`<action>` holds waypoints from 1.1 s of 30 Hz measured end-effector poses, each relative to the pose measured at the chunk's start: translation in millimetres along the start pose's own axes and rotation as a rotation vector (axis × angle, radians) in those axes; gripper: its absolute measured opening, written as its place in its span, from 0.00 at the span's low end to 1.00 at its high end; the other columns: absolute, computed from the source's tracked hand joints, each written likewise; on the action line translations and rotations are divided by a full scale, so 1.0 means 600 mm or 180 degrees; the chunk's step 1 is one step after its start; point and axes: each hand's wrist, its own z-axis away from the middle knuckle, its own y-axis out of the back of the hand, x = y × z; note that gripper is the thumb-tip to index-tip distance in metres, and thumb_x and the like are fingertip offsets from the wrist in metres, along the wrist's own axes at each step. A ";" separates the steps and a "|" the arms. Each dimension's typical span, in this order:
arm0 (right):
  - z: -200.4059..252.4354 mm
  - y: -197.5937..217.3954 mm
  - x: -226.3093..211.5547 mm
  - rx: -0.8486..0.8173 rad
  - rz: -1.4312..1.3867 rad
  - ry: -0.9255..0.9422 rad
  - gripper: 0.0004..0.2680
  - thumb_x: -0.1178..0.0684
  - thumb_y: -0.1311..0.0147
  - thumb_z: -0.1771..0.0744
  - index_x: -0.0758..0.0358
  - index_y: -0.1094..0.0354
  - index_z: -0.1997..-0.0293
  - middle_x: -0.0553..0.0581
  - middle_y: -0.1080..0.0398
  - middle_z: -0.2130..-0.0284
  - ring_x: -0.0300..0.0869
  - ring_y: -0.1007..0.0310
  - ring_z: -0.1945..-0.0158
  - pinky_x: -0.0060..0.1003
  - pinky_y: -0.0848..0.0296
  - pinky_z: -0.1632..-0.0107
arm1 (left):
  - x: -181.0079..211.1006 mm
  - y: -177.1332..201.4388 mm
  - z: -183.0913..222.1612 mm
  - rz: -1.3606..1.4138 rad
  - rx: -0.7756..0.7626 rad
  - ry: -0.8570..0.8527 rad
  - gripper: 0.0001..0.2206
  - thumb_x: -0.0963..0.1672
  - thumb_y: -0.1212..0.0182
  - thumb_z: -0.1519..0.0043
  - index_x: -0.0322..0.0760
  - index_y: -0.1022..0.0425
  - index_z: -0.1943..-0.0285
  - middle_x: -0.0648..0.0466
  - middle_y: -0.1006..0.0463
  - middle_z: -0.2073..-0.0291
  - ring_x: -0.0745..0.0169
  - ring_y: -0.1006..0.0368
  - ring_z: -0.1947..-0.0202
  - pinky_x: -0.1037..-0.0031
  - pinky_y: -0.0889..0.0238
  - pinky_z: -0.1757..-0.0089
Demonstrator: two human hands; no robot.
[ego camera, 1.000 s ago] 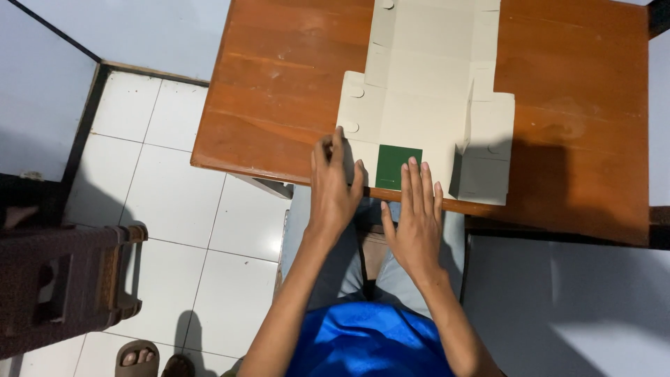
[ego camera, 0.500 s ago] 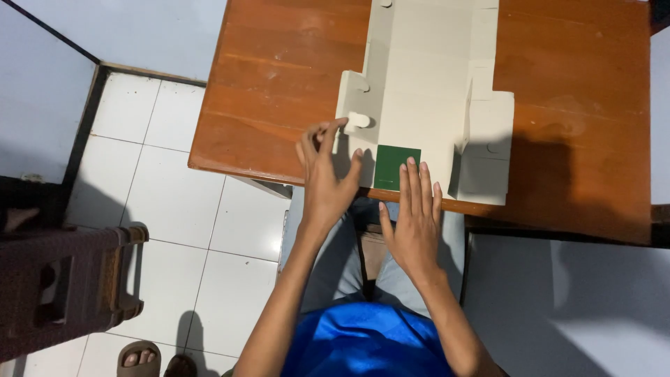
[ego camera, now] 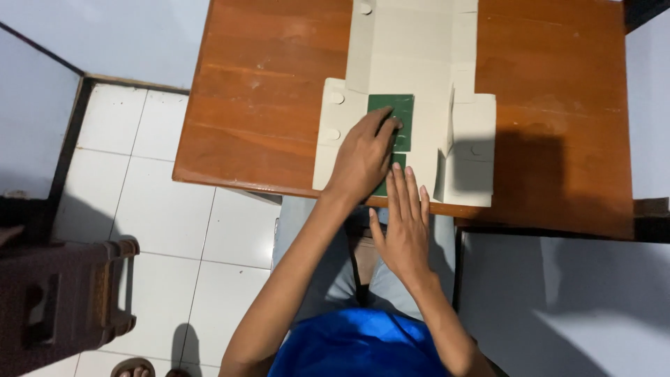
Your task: Assembling a cardboard box by folding the template and inserting green paper strips into designated slots.
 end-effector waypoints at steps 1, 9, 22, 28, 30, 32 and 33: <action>-0.001 0.004 0.000 0.0006 0.0009 -0.0021 0.25 0.52 0.47 0.31 0.68 0.51 0.24 0.63 0.56 0.23 0.52 0.65 0.20 0.52 0.68 0.24 | -0.008 -0.004 -0.001 0.0015 -0.0011 -0.0014 0.12 0.40 0.46 0.34 0.35 0.25 0.43 0.39 0.25 0.43 0.41 0.28 0.39 0.57 0.35 0.41; -0.019 0.025 -0.014 0.0049 -0.0116 -0.0039 0.31 0.51 0.42 0.34 0.68 0.54 0.23 0.65 0.60 0.23 0.54 0.66 0.20 0.48 0.66 0.23 | 0.001 0.023 -0.003 -0.0362 -0.0455 0.0082 0.20 0.43 0.46 0.30 0.33 0.33 0.28 0.40 0.38 0.28 0.44 0.47 0.25 0.51 0.57 0.30; -0.041 0.035 -0.015 -0.0322 0.0311 0.0081 0.33 0.51 0.42 0.36 0.71 0.55 0.23 0.66 0.58 0.23 0.54 0.65 0.20 0.47 0.66 0.23 | 0.010 0.030 -0.007 -0.1242 -0.1688 0.0337 0.27 0.50 0.71 0.25 0.35 0.60 0.17 0.46 0.61 0.19 0.56 0.67 0.19 0.60 0.80 0.27; -0.044 0.034 -0.010 -0.0266 0.0290 0.0100 0.33 0.53 0.42 0.36 0.70 0.56 0.23 0.67 0.58 0.23 0.54 0.64 0.20 0.48 0.64 0.23 | 0.024 0.048 0.016 -0.1180 -0.1393 0.0315 0.25 0.45 0.66 0.25 0.28 0.55 0.19 0.40 0.56 0.20 0.51 0.64 0.20 0.59 0.81 0.27; -0.044 0.036 -0.013 -0.0344 0.0287 0.0100 0.33 0.52 0.42 0.35 0.70 0.57 0.22 0.66 0.60 0.23 0.54 0.66 0.20 0.48 0.66 0.23 | 0.012 0.042 0.030 -0.0977 -0.1158 0.0285 0.25 0.46 0.63 0.25 0.30 0.52 0.19 0.42 0.53 0.21 0.52 0.58 0.21 0.57 0.76 0.27; -0.047 0.036 -0.013 -0.0394 0.0174 0.0076 0.33 0.50 0.42 0.34 0.70 0.58 0.22 0.66 0.61 0.23 0.54 0.67 0.20 0.47 0.66 0.23 | -0.001 0.032 0.033 -0.0970 -0.1028 0.0171 0.25 0.46 0.61 0.26 0.30 0.50 0.20 0.41 0.51 0.22 0.50 0.55 0.21 0.55 0.72 0.27; -0.047 0.040 -0.012 -0.0438 0.0072 0.0060 0.33 0.49 0.42 0.34 0.70 0.58 0.22 0.66 0.62 0.23 0.54 0.68 0.20 0.47 0.66 0.23 | -0.004 0.027 0.033 -0.0958 -0.0883 0.0057 0.25 0.46 0.58 0.26 0.29 0.49 0.21 0.40 0.49 0.22 0.48 0.52 0.22 0.54 0.67 0.28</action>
